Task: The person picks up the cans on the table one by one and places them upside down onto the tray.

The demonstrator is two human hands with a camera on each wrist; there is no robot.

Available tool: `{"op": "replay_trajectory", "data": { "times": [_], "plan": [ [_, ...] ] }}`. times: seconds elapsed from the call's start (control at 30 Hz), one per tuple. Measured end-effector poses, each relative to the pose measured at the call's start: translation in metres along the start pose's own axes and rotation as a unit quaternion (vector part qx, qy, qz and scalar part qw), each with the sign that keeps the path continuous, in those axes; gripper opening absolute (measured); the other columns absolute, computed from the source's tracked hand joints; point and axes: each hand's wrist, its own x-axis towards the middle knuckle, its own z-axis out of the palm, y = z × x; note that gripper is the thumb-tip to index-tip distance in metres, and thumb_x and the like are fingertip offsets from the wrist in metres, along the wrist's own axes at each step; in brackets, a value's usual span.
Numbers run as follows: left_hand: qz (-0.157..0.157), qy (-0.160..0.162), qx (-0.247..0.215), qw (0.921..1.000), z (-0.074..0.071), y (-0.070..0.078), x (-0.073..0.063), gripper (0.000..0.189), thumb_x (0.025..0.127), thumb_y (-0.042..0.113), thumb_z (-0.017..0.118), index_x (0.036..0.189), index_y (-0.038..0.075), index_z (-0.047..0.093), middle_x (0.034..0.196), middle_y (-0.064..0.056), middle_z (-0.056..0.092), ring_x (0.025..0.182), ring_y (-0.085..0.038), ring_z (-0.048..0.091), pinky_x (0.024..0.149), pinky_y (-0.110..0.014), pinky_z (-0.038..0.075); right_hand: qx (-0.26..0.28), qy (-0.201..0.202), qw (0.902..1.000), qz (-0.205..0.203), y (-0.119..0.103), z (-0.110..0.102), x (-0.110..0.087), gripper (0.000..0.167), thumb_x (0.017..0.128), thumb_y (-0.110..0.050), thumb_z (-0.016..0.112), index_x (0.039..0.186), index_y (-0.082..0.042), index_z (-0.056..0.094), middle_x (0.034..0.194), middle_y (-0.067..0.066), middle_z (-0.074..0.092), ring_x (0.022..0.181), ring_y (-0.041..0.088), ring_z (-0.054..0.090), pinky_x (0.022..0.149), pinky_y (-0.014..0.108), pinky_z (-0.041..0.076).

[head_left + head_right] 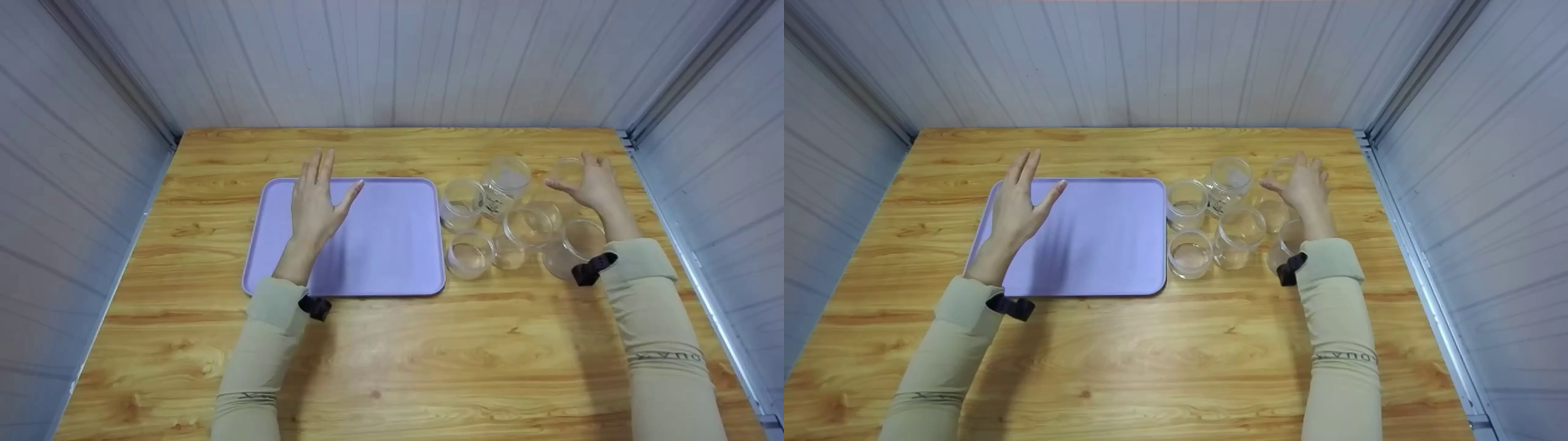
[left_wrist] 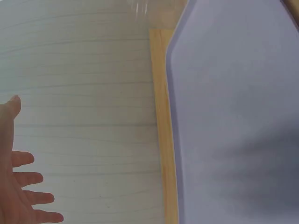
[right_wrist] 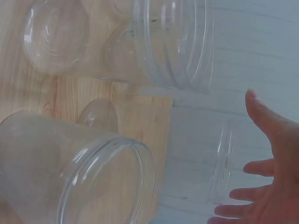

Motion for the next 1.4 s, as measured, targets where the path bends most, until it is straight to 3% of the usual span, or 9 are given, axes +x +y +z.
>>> {"op": "replay_trajectory", "data": {
  "times": [0.17, 0.37, 0.5, 0.63, 0.77, 0.9, 1.17, 1.4],
  "plan": [
    [0.002, 0.037, -0.043, 0.9984, 0.006, 0.002, -0.006, 0.074, 0.084, 0.056, 0.045, 0.137, 0.008, 0.03, 0.137, -0.016, 0.031, 0.126, -0.031, 0.027, 0.098, -0.049, 0.026, 0.019, -0.031, 0.9993, 0.006, 0.003, -0.001, 0.005, 0.111, 0.07, -0.062, 0.059, 0.14, 0.002, 0.001, 0.136, 0.039, -0.004, 0.122, 0.053, 0.003, 0.095, 0.063, 0.015],
    [-0.006, 0.063, -0.097, 0.9933, 0.014, 0.005, -0.013, 0.07, 0.084, 0.051, 0.049, 0.134, 0.004, 0.036, 0.133, -0.017, 0.036, 0.121, -0.031, 0.033, 0.096, -0.047, 0.031, 0.019, -0.037, 0.999, 0.017, 0.01, -0.006, 0.007, 0.112, 0.069, -0.062, 0.06, 0.14, 0.002, 0.002, 0.135, 0.039, -0.008, 0.123, 0.052, -0.004, 0.095, 0.062, 0.012],
    [-0.005, 0.064, -0.14, 0.9881, 0.018, 0.007, -0.016, 0.067, 0.085, 0.048, 0.051, 0.132, 0.001, 0.037, 0.13, -0.016, 0.038, 0.119, -0.03, 0.035, 0.095, -0.043, 0.033, 0.012, -0.034, 0.9988, 0.034, 0.014, -0.007, 0.006, 0.112, 0.069, -0.061, 0.061, 0.139, 0.006, 0.005, 0.134, 0.041, -0.003, 0.121, 0.055, 0.007, 0.093, 0.062, 0.02],
    [-0.011, 0.088, -0.198, 0.9761, 0.023, 0.009, -0.02, 0.062, 0.085, 0.04, 0.055, 0.127, -0.003, 0.041, 0.124, -0.017, 0.042, 0.117, -0.029, 0.038, 0.095, -0.04, 0.033, 0.019, -0.019, 0.9987, 0.044, 0.016, -0.006, 0.003, 0.109, 0.068, -0.058, 0.064, 0.138, 0.007, 0.012, 0.132, 0.042, 0.0, 0.116, 0.056, 0.017, 0.091, 0.062, 0.025],
    [-0.021, 0.116, -0.256, 0.9594, 0.028, 0.012, -0.023, 0.054, 0.084, 0.033, 0.058, 0.123, -0.003, 0.047, 0.118, -0.017, 0.048, 0.109, -0.026, 0.043, 0.088, -0.037, 0.039, 0.044, 0.017, 0.998, 0.043, 0.018, -0.005, -0.003, 0.104, 0.068, -0.051, 0.068, 0.137, 0.007, 0.016, 0.133, 0.04, 0.002, 0.115, 0.056, 0.021, 0.091, 0.06, 0.026],
    [-0.034, 0.122, -0.294, 0.9474, 0.03, 0.014, -0.025, 0.049, 0.084, 0.03, 0.058, 0.121, -0.001, 0.05, 0.115, -0.013, 0.05, 0.105, -0.022, 0.045, 0.08, -0.035, 0.041, 0.071, 0.064, 0.9945, 0.041, 0.019, -0.005, -0.011, 0.101, 0.067, -0.049, 0.07, 0.137, 0.004, 0.019, 0.133, 0.036, 0.008, 0.115, 0.053, 0.025, 0.091, 0.059, 0.028],
    [-0.046, 0.118, -0.333, 0.9345, 0.033, 0.018, -0.029, 0.044, 0.083, 0.024, 0.062, 0.119, 0.001, 0.052, 0.115, -0.013, 0.051, 0.104, -0.023, 0.047, 0.079, -0.036, 0.042, 0.112, 0.148, 0.9813, 0.053, 0.021, -0.001, -0.028, 0.094, 0.071, -0.045, 0.068, 0.139, -0.003, 0.02, 0.129, 0.028, 0.018, 0.109, 0.04, 0.03, 0.088, 0.052, 0.033],
    [-0.048, 0.094, -0.364, 0.9253, 0.034, 0.02, -0.031, 0.045, 0.084, 0.021, 0.06, 0.121, -0.002, 0.048, 0.119, -0.016, 0.048, 0.107, -0.028, 0.045, 0.083, -0.042, 0.042, 0.167, 0.231, 0.9567, 0.057, 0.019, 0.006, -0.042, 0.092, 0.068, -0.046, 0.071, 0.139, -0.012, 0.023, 0.128, 0.02, 0.022, 0.112, 0.032, 0.032, 0.088, 0.044, 0.034]
  ]
}}
